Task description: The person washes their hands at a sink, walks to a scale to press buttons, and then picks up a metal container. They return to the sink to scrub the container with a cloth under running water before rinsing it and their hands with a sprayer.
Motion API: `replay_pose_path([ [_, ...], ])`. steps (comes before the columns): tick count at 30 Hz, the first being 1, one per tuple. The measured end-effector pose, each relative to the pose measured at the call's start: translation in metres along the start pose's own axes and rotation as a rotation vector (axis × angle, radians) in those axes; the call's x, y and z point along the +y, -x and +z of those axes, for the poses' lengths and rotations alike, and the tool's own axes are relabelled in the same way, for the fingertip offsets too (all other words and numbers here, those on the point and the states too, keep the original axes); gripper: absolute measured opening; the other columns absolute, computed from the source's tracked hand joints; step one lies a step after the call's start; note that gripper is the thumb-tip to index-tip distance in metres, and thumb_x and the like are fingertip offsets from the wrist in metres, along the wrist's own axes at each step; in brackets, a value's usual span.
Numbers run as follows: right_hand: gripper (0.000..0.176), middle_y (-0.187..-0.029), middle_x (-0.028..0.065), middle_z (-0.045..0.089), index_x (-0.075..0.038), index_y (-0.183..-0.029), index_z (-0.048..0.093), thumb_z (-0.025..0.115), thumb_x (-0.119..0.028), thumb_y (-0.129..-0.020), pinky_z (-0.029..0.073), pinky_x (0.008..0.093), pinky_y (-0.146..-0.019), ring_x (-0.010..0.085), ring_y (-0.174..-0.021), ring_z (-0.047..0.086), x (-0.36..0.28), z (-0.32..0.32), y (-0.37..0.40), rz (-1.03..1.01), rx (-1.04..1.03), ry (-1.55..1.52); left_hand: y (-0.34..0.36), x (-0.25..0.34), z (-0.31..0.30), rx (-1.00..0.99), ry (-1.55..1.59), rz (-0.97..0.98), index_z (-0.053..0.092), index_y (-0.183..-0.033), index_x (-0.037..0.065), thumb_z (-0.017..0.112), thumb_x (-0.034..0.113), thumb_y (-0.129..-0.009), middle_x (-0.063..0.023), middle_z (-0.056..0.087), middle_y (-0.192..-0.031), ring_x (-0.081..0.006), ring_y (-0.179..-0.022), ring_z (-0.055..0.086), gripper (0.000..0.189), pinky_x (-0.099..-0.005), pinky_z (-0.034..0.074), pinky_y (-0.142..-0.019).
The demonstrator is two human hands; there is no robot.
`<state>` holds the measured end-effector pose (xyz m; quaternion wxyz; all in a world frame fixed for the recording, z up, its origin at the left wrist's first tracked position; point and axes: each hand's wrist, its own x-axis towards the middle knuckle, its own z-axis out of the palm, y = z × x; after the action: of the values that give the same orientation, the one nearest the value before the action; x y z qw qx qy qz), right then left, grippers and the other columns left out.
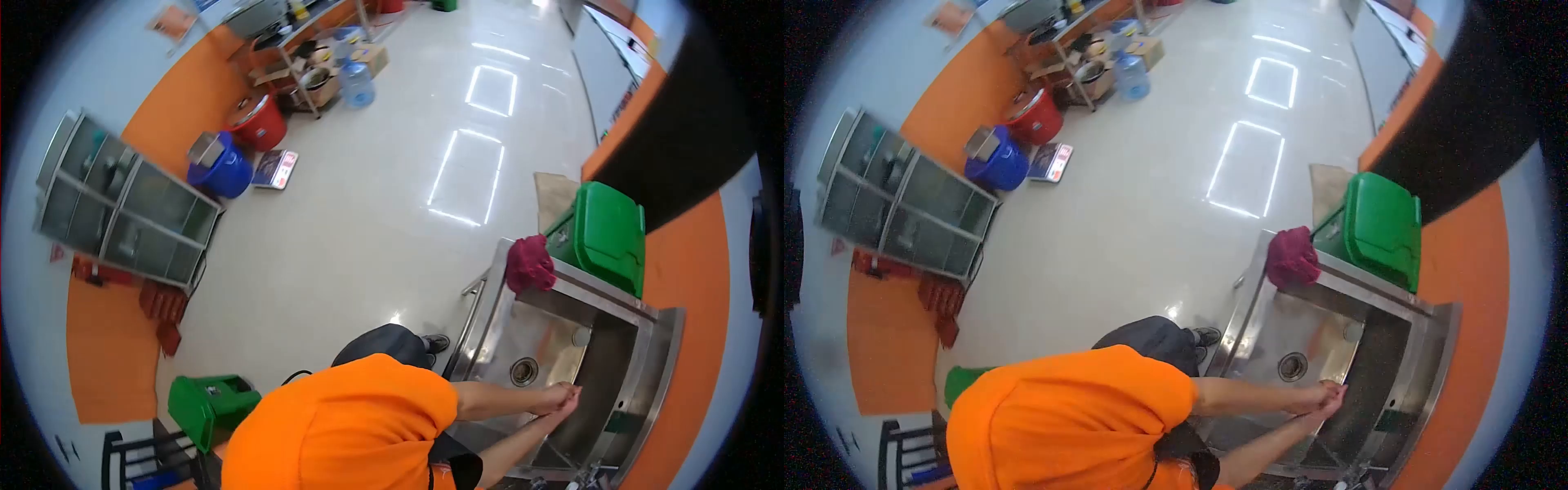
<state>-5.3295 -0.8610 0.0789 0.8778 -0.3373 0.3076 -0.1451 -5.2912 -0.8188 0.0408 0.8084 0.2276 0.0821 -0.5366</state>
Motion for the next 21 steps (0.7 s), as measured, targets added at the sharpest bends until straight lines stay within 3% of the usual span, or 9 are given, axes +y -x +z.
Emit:
replay_pose_path([
  [4, 0.026, -0.063, -0.0007, 0.042, -0.010, -0.078, 0.047, 0.048, -0.033, -0.092, 0.037, 0.0246, -0.050, 0.0088, -0.052, 0.040, -0.076, 0.041, -0.024, 0.081, -0.329, 0.112, 0.050, 0.029, 0.062, 0.007, -1.079, 0.844, 0.060, -0.088, -0.003, 0.050, 0.011, -0.073, -0.0195, 0.059, -0.100, -0.0332, -0.088, 0.059, 0.023, -0.0398, 0.046, -0.076],
  [5, 0.028, -0.060, -0.0018, 0.041, -0.010, -0.075, 0.047, 0.048, -0.032, -0.092, 0.037, 0.0233, -0.047, 0.0074, -0.049, 0.039, -0.098, 0.047, -0.033, 0.137, -0.547, 0.117, 0.067, 0.045, 0.072, -0.090, -1.332, 0.885, 0.061, -0.089, -0.002, 0.051, 0.013, -0.073, -0.0190, 0.060, -0.101, -0.0323, -0.088, 0.060, 0.023, -0.0397, 0.046, -0.076],
  [7, 0.031, -0.054, -0.0047, 0.033, -0.012, -0.069, 0.040, 0.043, -0.028, -0.095, 0.026, 0.0218, -0.038, 0.0047, -0.042, 0.027, -0.123, 0.120, 0.025, -0.091, -0.044, 0.338, 0.147, 0.099, 0.106, -0.269, -1.917, 0.880, 0.062, -0.090, 0.000, 0.054, 0.017, -0.075, -0.0183, 0.060, -0.101, -0.0304, -0.089, 0.061, 0.024, -0.0392, 0.047, -0.076],
  [8, 0.031, -0.052, -0.0046, 0.031, -0.014, -0.069, 0.040, 0.046, -0.032, -0.093, 0.026, 0.0217, -0.040, 0.0042, -0.042, 0.027, -0.145, 0.124, 0.038, -0.120, -0.116, 0.367, 0.181, 0.120, 0.119, -0.342, -2.270, 0.771, 0.063, -0.090, 0.001, 0.055, 0.020, -0.076, -0.0181, 0.061, -0.101, -0.0295, -0.090, 0.061, 0.025, -0.0387, 0.047, -0.076],
  [11, 0.027, -0.061, -0.0012, 0.043, -0.010, -0.079, 0.045, 0.037, -0.027, -0.097, 0.037, 0.0211, -0.047, 0.0071, -0.050, 0.040, -0.157, 0.056, 0.027, -0.243, -0.791, 0.084, 0.178, 0.130, 0.103, -0.675, -0.971, 0.125, 0.065, -0.094, 0.005, 0.058, 0.029, -0.075, -0.0173, 0.063, -0.096, -0.0280, -0.090, 0.062, 0.032, -0.0380, 0.047, -0.076],
  [12, 0.025, -0.063, -0.0006, 0.043, -0.010, -0.081, 0.045, 0.038, -0.028, -0.096, 0.037, 0.0217, -0.049, 0.0081, -0.052, 0.041, -0.110, 0.033, 0.023, -0.246, -0.286, 0.373, 0.167, 0.105, 0.085, -0.423, -1.384, 0.179, 0.065, -0.097, 0.006, 0.058, 0.028, -0.075, -0.0169, 0.064, -0.093, -0.0282, -0.088, 0.062, 0.032, -0.0382, 0.048, -0.075],
  [14, 0.024, -0.069, 0.0007, 0.044, -0.009, -0.085, 0.045, 0.038, -0.030, -0.095, 0.037, 0.0227, -0.053, 0.0099, -0.057, 0.042, -0.012, 0.006, 0.043, -0.095, 0.068, 0.594, 0.124, 0.078, 0.030, 0.224, -2.177, 0.303, 0.066, -0.101, 0.008, 0.058, 0.027, -0.075, -0.0163, 0.066, -0.088, -0.0286, -0.084, 0.063, 0.034, -0.0386, 0.048, -0.073],
  [16, 0.023, -0.074, 0.0020, 0.045, -0.009, -0.089, 0.044, 0.039, -0.031, -0.095, 0.038, 0.0238, -0.057, 0.0118, -0.062, 0.043, 0.013, 0.006, 0.062, -0.023, 0.105, 0.661, 0.132, 0.095, -0.001, -0.455, -2.335, 0.350, 0.066, -0.100, 0.008, 0.058, 0.026, -0.073, -0.0175, 0.065, -0.091, -0.0301, -0.087, 0.062, 0.033, -0.0388, 0.048, -0.075],
  [21, 0.027, -0.088, 0.0051, 0.047, -0.009, -0.100, 0.043, 0.041, -0.034, -0.093, 0.040, 0.0265, -0.066, 0.0164, -0.074, 0.047, -0.018, 0.123, 0.047, -0.078, 0.040, 0.782, 0.250, 0.173, -0.003, -0.141, -1.948, 0.366, 0.062, -0.102, 0.003, 0.054, 0.018, -0.074, -0.0179, 0.064, -0.092, -0.0323, -0.087, 0.060, 0.033, -0.0423, 0.046, -0.075],
])
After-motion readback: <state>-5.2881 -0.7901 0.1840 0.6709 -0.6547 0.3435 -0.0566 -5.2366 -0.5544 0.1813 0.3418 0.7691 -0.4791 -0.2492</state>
